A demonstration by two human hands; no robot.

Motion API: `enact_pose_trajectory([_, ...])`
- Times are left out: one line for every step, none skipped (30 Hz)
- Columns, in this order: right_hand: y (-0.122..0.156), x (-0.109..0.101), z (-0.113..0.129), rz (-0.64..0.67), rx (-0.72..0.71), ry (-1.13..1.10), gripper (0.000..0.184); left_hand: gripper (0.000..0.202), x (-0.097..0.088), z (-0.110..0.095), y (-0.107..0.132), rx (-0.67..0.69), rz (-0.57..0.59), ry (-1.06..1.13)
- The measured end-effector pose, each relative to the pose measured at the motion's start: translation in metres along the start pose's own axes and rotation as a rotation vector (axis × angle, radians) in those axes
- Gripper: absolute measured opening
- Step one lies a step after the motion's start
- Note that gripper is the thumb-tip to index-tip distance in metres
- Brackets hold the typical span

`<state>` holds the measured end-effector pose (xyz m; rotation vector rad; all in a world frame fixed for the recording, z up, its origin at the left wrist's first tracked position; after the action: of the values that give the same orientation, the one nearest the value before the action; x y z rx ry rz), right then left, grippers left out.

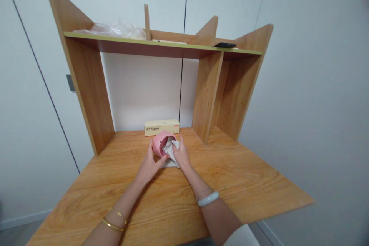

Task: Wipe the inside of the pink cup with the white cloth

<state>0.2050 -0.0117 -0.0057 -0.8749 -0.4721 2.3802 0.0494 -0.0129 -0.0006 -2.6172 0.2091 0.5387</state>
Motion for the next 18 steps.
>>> enact_pose_trajectory([0.000,0.001,0.000,-0.003,-0.002,-0.037,0.058,0.090,0.002,0.000,0.000,0.004,0.012,0.008])
enact_pose_trajectory([0.000,0.002,0.000,0.003,-0.002,-0.061,0.058,0.089,0.003,0.000,0.001,0.003,0.018,0.018])
enact_pose_trajectory([0.001,0.002,0.001,0.013,0.003,-0.064,0.059,0.088,0.004,0.000,0.001,-0.001,0.022,0.030])
enact_pose_trajectory([0.001,0.002,0.001,0.024,0.014,-0.044,0.061,0.086,0.004,-0.001,0.001,-0.006,0.020,0.035])
enact_pose_trajectory([0.001,0.001,0.002,0.034,0.030,0.000,0.063,0.085,0.003,-0.003,0.001,-0.008,0.018,0.029])
enact_pose_trajectory([0.001,-0.001,0.003,0.040,0.047,0.064,0.065,0.084,0.001,-0.005,0.002,-0.007,0.015,0.009])
enact_pose_trajectory([0.000,-0.004,0.004,0.047,0.059,0.143,0.067,0.082,-0.001,-0.006,0.002,-0.007,0.009,-0.022])
enact_pose_trajectory([0.000,-0.007,0.006,0.056,0.059,0.228,0.070,0.081,-0.003,-0.008,0.002,-0.005,0.001,-0.063])
enact_pose_trajectory([0.000,-0.010,0.008,0.067,0.046,0.313,0.071,0.079,-0.005,-0.010,0.002,-0.004,-0.002,-0.109])
enact_pose_trajectory([0.000,-0.013,0.011,0.080,0.018,0.389,0.072,0.078,-0.007,-0.011,0.002,-0.002,0.003,-0.156])
enact_pose_trajectory([-0.001,-0.015,0.013,0.090,-0.020,0.454,0.073,0.078,-0.008,-0.012,0.002,-0.001,0.017,-0.201])
enact_pose_trajectory([-0.001,-0.017,0.016,0.097,-0.061,0.502,0.074,0.078,-0.008,-0.013,0.003,0.001,0.035,-0.239])
enact_pose_trajectory([-0.001,-0.019,0.017,0.100,-0.100,0.532,0.074,0.079,-0.009,-0.014,0.003,0.005,0.054,-0.268])
enact_pose_trajectory([0.000,-0.020,0.018,0.099,-0.128,0.545,0.074,0.080,-0.009,-0.015,0.004,0.011,0.069,-0.288])
enact_pose_trajectory([0.000,-0.020,0.018,0.096,-0.141,0.546,0.074,0.080,-0.010,-0.016,0.004,0.019,0.078,-0.298])
enact_pose_trajectory([0.000,-0.020,0.017,0.096,-0.140,0.536,0.075,0.081,-0.010,-0.016,0.004,0.028,0.083,-0.300])
enact_pose_trajectory([0.000,-0.019,0.015,0.100,-0.129,0.519,0.075,0.081,-0.011,-0.016,0.005,0.040,0.087,-0.295])
enact_pose_trajectory([0.000,-0.018,0.013,0.109,-0.116,0.498,0.075,0.081,-0.010,-0.016,0.005,0.051,0.091,-0.282])
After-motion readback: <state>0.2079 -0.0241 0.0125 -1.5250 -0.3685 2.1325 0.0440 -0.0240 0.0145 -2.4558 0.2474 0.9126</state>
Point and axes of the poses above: each hand's wrist, its own y-axis away from the middle knuckle, its own x-axis out of the palm, z = x × y, the point moved 3 cm from there along -y, towards the middle knuckle, and after that the axes turned 3 degrees about -x, right-handed, at the moved point
